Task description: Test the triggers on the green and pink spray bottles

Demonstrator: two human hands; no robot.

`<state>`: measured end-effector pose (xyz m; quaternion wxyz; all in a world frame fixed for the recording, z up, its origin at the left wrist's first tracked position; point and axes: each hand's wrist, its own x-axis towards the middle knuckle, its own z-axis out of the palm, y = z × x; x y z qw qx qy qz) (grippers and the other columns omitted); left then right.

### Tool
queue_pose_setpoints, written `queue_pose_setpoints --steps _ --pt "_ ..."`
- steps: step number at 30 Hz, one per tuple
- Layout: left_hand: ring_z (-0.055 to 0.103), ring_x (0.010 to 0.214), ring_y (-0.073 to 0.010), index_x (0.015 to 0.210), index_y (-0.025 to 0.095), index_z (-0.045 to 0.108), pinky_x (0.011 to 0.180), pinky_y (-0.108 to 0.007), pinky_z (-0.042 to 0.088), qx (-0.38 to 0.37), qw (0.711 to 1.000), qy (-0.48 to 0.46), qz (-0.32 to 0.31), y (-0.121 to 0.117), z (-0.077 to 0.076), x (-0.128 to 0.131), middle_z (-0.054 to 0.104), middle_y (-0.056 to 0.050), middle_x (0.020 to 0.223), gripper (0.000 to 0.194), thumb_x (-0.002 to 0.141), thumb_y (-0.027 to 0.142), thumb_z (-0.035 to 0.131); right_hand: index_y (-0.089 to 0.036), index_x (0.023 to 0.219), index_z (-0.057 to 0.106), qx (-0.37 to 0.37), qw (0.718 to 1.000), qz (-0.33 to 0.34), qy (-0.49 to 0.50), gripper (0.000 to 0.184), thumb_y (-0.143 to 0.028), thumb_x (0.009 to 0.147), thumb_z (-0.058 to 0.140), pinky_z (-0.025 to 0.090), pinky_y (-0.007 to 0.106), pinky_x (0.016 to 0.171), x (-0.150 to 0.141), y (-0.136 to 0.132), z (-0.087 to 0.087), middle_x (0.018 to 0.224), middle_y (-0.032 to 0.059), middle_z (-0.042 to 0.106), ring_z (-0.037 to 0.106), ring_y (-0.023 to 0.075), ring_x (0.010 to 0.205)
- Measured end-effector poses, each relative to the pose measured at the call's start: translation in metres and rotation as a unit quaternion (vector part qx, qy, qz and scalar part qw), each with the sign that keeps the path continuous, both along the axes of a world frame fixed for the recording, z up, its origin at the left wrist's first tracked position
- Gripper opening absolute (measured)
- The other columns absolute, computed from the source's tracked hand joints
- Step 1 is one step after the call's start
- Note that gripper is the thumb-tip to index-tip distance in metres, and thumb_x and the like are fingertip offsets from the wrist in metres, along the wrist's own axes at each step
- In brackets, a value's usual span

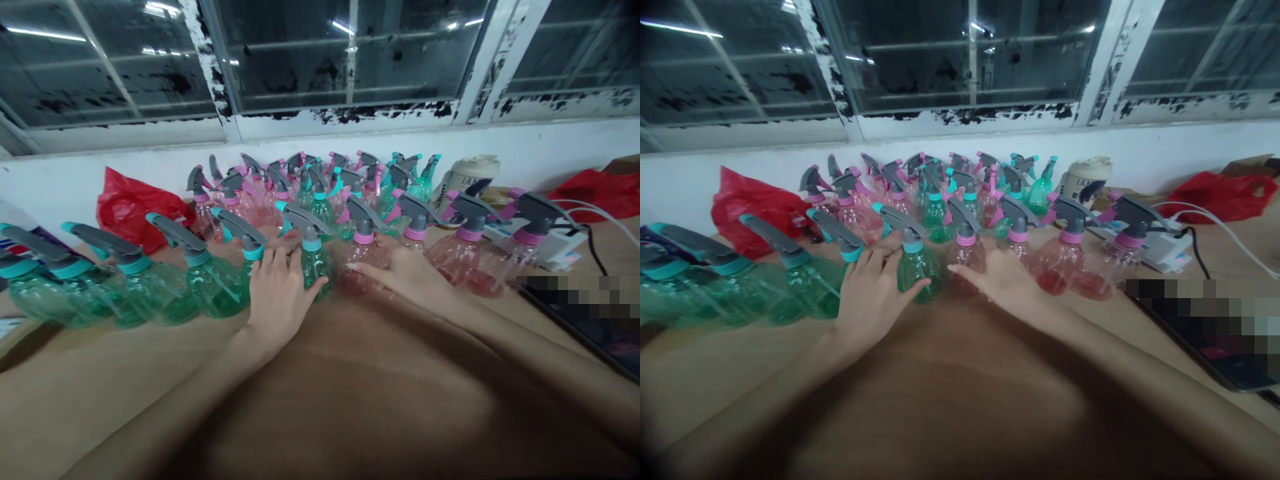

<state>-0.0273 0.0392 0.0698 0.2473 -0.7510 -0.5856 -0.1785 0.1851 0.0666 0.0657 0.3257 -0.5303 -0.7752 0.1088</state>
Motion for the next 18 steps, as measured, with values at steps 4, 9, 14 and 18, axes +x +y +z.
queue_pose_setpoints --steps 4,9,14,18 --pt "0.051 0.108 -0.0398 0.126 0.008 0.051 0.084 -0.049 0.042 0.011 1.0 0.005 0.003 -0.001 -0.002 0.002 0.058 -0.02 0.117 0.058 0.083 0.047 0.062 -0.011 0.119 0.053 -0.003 0.997 -0.052 -0.058 0.068 -0.064 0.077 0.052 0.048 0.042 0.064 -0.007 0.008 -0.004 0.091 0.0167 0.067 0.064 0.0327 0.08" --pt "0.054 0.103 -0.0381 0.131 0.003 0.045 0.081 -0.048 0.044 0.032 0.999 -0.004 -0.029 -0.026 -0.003 0.009 0.06 -0.021 0.112 0.059 0.09 0.046 0.05 -0.008 0.113 0.055 -0.011 0.997 -0.039 -0.06 0.065 -0.062 0.078 0.054 0.046 0.039 0.059 -0.006 0.004 -0.002 0.084 0.0163 0.068 0.064 0.0313 0.072" --pt "0.055 0.102 -0.0331 0.128 0.006 0.047 0.088 -0.046 0.045 0.008 0.993 -0.049 -0.112 -0.052 -0.003 0.017 0.061 -0.017 0.11 0.053 0.091 0.044 0.049 -0.008 0.112 0.055 -0.016 0.996 -0.031 -0.08 0.064 -0.062 0.078 0.054 0.043 0.035 0.05 0.001 -0.016 0.004 0.073 0.0134 0.068 0.064 0.0293 0.062" --pt "0.051 0.117 -0.031 0.137 0.017 0.035 0.093 -0.047 0.045 -0.149 0.965 -0.14 -0.164 -0.055 -0.013 0.026 0.054 -0.013 0.127 0.058 0.09 0.045 0.053 -0.013 0.109 0.058 0.023 0.988 -0.049 -0.146 0.065 -0.068 0.077 0.049 0.04 0.033 0.045 0.015 -0.043 0.007 0.069 0.0112 0.068 0.065 0.0284 0.059"
